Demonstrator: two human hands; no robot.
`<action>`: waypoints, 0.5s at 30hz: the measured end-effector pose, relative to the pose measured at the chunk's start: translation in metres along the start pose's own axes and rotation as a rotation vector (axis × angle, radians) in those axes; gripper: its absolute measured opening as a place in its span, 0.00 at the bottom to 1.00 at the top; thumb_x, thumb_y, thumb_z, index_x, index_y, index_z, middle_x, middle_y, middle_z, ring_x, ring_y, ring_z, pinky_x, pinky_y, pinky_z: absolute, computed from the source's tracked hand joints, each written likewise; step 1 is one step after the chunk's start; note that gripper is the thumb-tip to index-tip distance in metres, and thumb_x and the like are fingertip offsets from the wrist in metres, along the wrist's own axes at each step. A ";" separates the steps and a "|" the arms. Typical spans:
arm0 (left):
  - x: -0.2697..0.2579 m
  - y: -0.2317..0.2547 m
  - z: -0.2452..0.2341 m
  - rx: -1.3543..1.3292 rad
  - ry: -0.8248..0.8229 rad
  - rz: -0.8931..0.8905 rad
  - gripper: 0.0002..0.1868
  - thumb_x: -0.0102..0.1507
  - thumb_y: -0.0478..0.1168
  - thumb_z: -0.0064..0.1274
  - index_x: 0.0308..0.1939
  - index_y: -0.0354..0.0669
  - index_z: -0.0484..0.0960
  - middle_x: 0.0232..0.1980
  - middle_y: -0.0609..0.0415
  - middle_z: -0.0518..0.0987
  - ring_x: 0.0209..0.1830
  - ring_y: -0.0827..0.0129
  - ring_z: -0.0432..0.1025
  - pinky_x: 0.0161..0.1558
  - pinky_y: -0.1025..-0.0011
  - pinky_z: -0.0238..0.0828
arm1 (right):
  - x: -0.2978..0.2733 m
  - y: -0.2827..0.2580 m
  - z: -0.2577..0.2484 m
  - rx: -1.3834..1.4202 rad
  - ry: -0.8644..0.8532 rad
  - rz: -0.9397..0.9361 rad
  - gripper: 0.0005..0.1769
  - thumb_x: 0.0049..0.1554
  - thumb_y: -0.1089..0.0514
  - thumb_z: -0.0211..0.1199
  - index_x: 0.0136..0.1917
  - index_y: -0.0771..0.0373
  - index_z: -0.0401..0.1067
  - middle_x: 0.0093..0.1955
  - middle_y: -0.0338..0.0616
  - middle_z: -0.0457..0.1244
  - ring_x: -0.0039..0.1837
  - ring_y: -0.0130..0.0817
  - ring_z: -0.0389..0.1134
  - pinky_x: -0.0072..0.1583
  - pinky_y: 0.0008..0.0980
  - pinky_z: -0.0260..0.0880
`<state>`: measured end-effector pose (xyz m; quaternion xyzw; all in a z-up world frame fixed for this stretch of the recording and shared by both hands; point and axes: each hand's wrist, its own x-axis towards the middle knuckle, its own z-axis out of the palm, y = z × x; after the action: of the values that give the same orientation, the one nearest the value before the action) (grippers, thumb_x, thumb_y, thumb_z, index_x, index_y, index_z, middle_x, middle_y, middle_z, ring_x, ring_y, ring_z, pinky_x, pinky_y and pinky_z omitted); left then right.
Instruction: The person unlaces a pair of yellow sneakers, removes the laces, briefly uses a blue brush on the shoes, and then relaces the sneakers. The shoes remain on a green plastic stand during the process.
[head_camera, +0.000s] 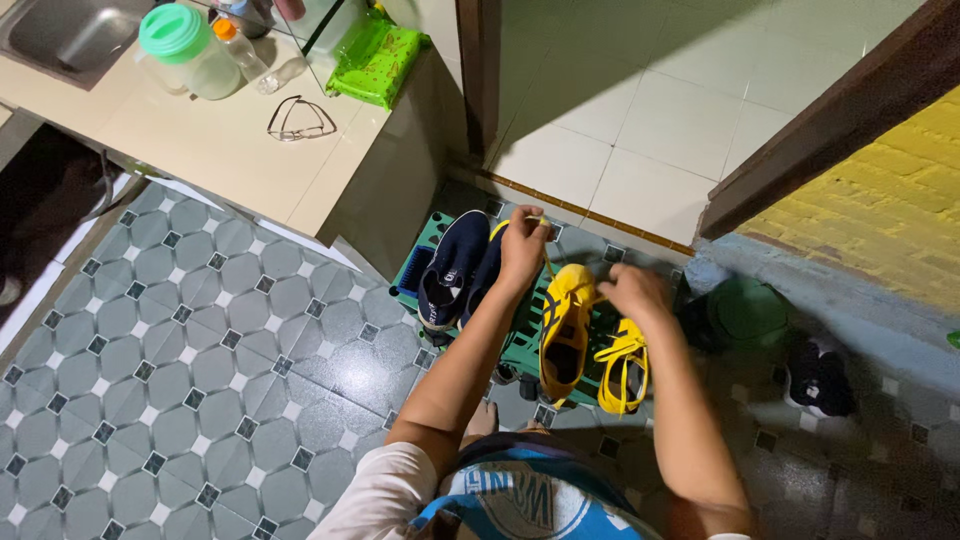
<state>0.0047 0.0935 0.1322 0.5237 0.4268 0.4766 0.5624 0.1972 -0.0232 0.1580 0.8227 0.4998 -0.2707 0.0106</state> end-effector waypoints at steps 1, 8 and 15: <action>-0.002 0.013 0.001 0.090 -0.017 -0.002 0.12 0.66 0.32 0.51 0.53 0.35 0.73 0.37 0.48 0.84 0.34 0.71 0.77 0.38 0.73 0.72 | -0.009 -0.004 -0.017 0.011 0.040 -0.017 0.24 0.57 0.43 0.67 0.63 0.55 0.75 0.60 0.48 0.71 0.61 0.47 0.72 0.65 0.46 0.69; 0.003 0.082 0.022 -0.057 -0.282 0.108 0.06 0.68 0.31 0.51 0.48 0.33 0.77 0.41 0.50 0.83 0.44 0.71 0.81 0.47 0.73 0.76 | -0.059 -0.032 -0.111 0.197 0.235 -0.175 0.21 0.52 0.49 0.72 0.58 0.55 0.77 0.48 0.45 0.71 0.50 0.40 0.71 0.53 0.40 0.71; -0.003 0.143 0.034 0.163 -0.393 0.198 0.07 0.67 0.33 0.54 0.48 0.33 0.79 0.45 0.49 0.86 0.49 0.70 0.82 0.49 0.73 0.77 | -0.085 -0.039 -0.155 0.505 0.257 -0.391 0.15 0.52 0.57 0.72 0.53 0.61 0.78 0.31 0.37 0.63 0.36 0.22 0.60 0.40 0.29 0.62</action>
<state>0.0246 0.0836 0.2772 0.6895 0.2926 0.3822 0.5412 0.2021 -0.0281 0.3384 0.7153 0.5626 -0.2768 -0.3086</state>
